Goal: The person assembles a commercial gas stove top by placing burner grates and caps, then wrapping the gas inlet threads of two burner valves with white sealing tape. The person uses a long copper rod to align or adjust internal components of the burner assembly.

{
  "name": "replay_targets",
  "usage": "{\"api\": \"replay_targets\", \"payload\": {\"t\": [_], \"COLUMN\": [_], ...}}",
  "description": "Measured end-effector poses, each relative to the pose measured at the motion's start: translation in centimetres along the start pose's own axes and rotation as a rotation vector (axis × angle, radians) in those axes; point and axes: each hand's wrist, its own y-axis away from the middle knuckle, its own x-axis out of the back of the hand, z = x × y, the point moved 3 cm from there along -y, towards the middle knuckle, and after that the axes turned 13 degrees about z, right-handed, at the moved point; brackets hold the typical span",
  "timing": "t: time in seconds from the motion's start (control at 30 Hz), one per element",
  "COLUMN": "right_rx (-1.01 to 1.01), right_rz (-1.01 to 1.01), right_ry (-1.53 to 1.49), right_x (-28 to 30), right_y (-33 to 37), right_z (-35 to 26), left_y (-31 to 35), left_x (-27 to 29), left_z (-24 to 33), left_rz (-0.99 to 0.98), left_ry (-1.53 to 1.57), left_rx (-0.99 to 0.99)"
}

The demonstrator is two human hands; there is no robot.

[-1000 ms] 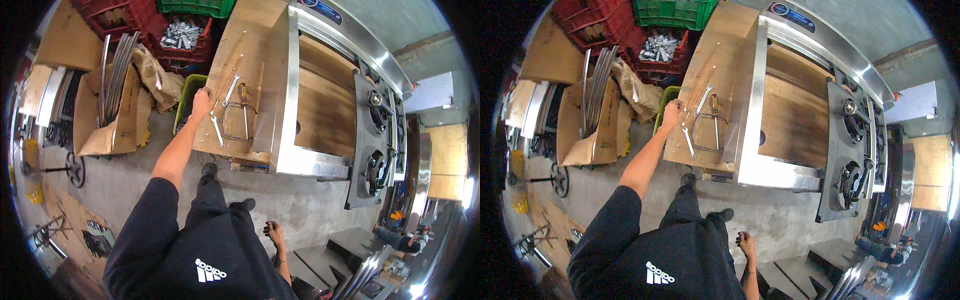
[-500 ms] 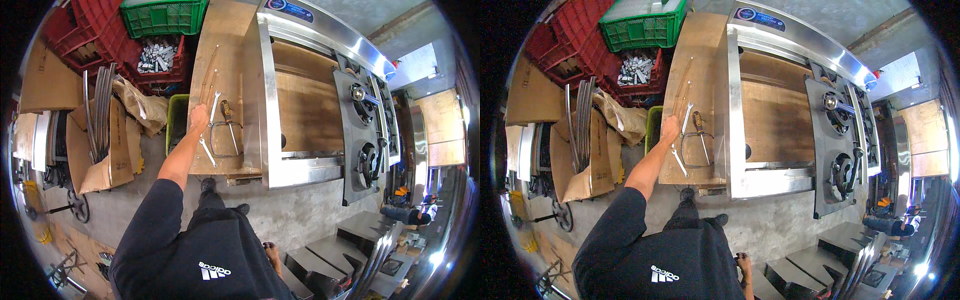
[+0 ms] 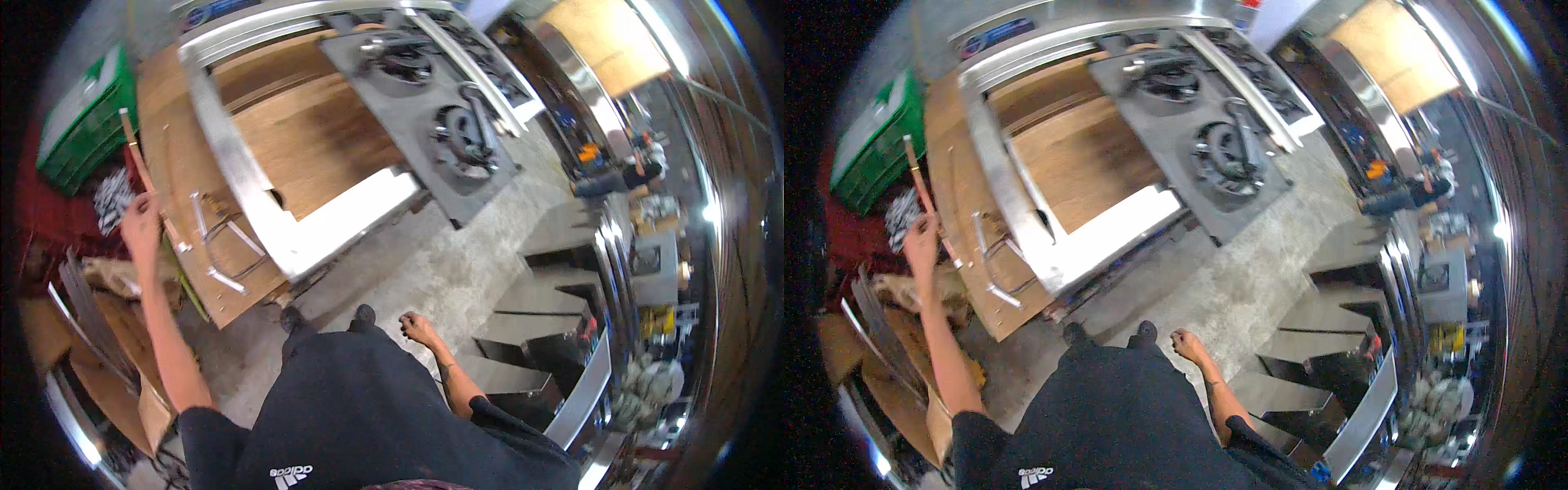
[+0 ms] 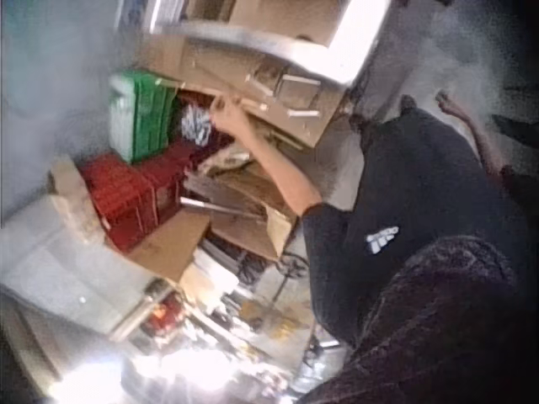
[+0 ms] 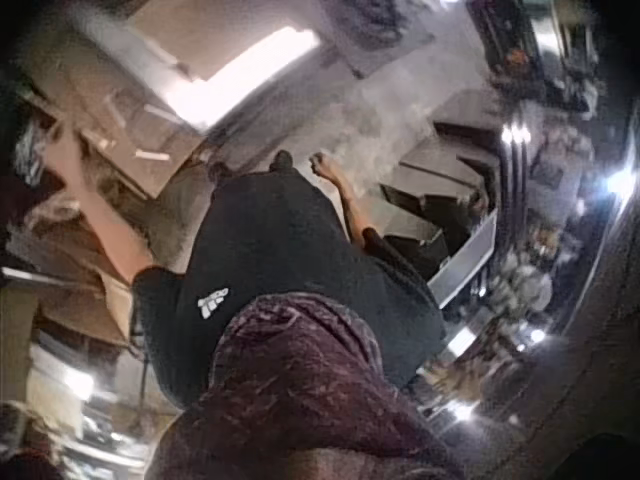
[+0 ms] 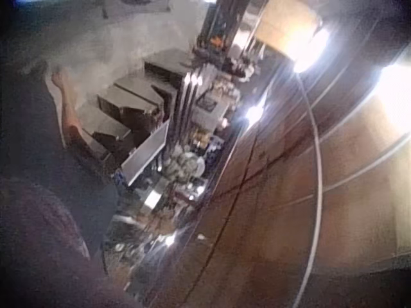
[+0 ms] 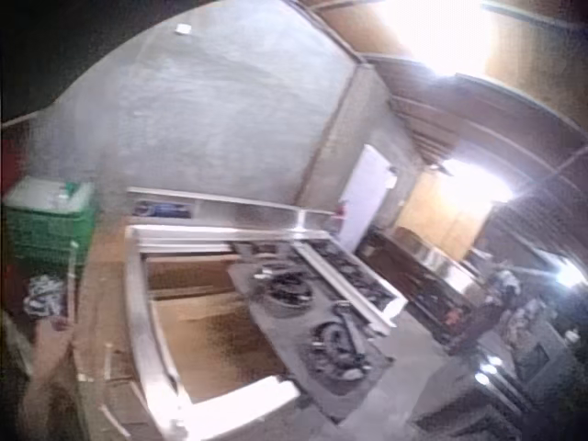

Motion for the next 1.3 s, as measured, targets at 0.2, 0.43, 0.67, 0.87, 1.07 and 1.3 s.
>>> {"api": "replay_targets", "payload": {"t": [0.2,0.43,0.67,0.87,1.07,1.3], "right_rx": [0.024,0.078,0.396,0.669,0.555,0.552], "right_rz": [-0.131,0.090,0.274,-0.004,-0.426,-0.405], "right_ry": [-0.012,-0.376,-0.598,-0.712,-0.962,-0.834], "right_x": [5.4,23.5,42.6,43.7,39.7,37.1], "right_y": [-3.5,-9.1,-11.8,-11.7,-10.9,-10.5], "right_z": [2.1,3.9,-10.0,-23.2,-29.2,-30.8], "left_y": [6.1,18.5,25.2,27.1,30.1,33.1], "left_x": [4.6,-2.8,-12.4,-17.3,-20.3,-16.8], "left_z": [19.2,38.5,50.9,55.6,56.4,55.1], "left_rz": [-0.023,-0.275,-0.491,-0.535,-0.379,-0.244], "left_ry": [0.319,0.567,0.723,0.716,0.742,0.595], "left_rx": [0.027,0.017,0.020,-0.033,-0.071,-0.083]}}
